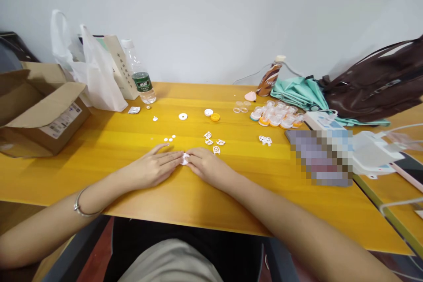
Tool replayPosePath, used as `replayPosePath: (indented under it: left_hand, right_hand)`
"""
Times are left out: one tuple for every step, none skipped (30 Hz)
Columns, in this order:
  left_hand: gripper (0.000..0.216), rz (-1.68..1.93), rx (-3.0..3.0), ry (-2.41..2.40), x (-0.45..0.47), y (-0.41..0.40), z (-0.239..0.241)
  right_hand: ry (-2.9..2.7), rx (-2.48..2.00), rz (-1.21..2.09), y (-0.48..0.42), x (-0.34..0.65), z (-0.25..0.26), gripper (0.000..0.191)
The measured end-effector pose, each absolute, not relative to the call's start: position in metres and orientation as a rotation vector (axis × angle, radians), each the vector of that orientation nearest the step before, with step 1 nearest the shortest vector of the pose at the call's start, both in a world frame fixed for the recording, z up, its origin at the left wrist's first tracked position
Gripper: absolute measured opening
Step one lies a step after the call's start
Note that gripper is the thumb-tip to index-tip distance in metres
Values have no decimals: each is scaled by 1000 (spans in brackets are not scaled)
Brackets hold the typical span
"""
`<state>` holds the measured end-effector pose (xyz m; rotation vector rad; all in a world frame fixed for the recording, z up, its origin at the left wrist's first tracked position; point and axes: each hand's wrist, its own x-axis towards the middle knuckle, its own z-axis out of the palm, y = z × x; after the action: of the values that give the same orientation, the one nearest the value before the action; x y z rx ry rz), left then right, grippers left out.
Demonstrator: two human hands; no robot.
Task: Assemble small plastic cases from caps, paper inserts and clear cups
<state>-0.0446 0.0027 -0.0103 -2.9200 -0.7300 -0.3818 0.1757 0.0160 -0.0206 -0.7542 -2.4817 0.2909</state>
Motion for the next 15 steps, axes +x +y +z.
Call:
replayPosePath:
  left_hand:
    - [34,-403,-2927,-744,-45,3,-9]
    - [33,-428,-2937,-767,-45,4,-6]
    - [32,-462,-2947,-805,-46,6,-4]
    - [30,-509,-2944,-870,-48,9,-2]
    - [28,-562,-2930,-960,-51,14,-1]
    - [26,-622,-2899,-1070,-55,19,0]
    - [24,-689,-2852,-1192,-58,25,0]
    - [21,-740,-2819,-1292,-62,31,-1]
    - [19,-790,-2808,-1366,-66,37,-3]
    - [17,-838,-2819,-1422,-68,42,-5]
    - [16,-883,-2841,-1469,-70,46,-8]
    - [15,-924,-2864,-1506,-71,49,-10]
    - [15,-950,-2888,-1536,-71,51,-13]
    - [14,-959,-2906,-1557,-69,52,-14]
    - [14,-948,-2917,-1571,-68,52,-15]
  right_hand:
    - [-2471,-752,305,16,176,-21,16]
    - [-2465,-750,318,17,177,-21,15]
    - [-2462,-751,327,18,178,-21,14]
    - [-2460,-754,336,18,178,-21,14]
    - [-2459,-760,346,19,179,-21,14]
    - [-2456,-768,362,19,180,-20,14]
    - [-2447,-781,382,19,180,-20,14]
    - [-2436,-800,406,19,180,-19,14]
    - [-2425,-821,432,19,180,-18,16]
    - [-2415,-843,458,18,180,-17,18]
    - [-2406,-864,477,17,179,-17,20]
    - [-2396,-884,489,17,179,-16,23]
    - [-2386,-900,496,16,178,-17,25]
    - [-2374,-913,499,16,177,-17,27]
    - [-2360,-926,500,16,177,-18,28]
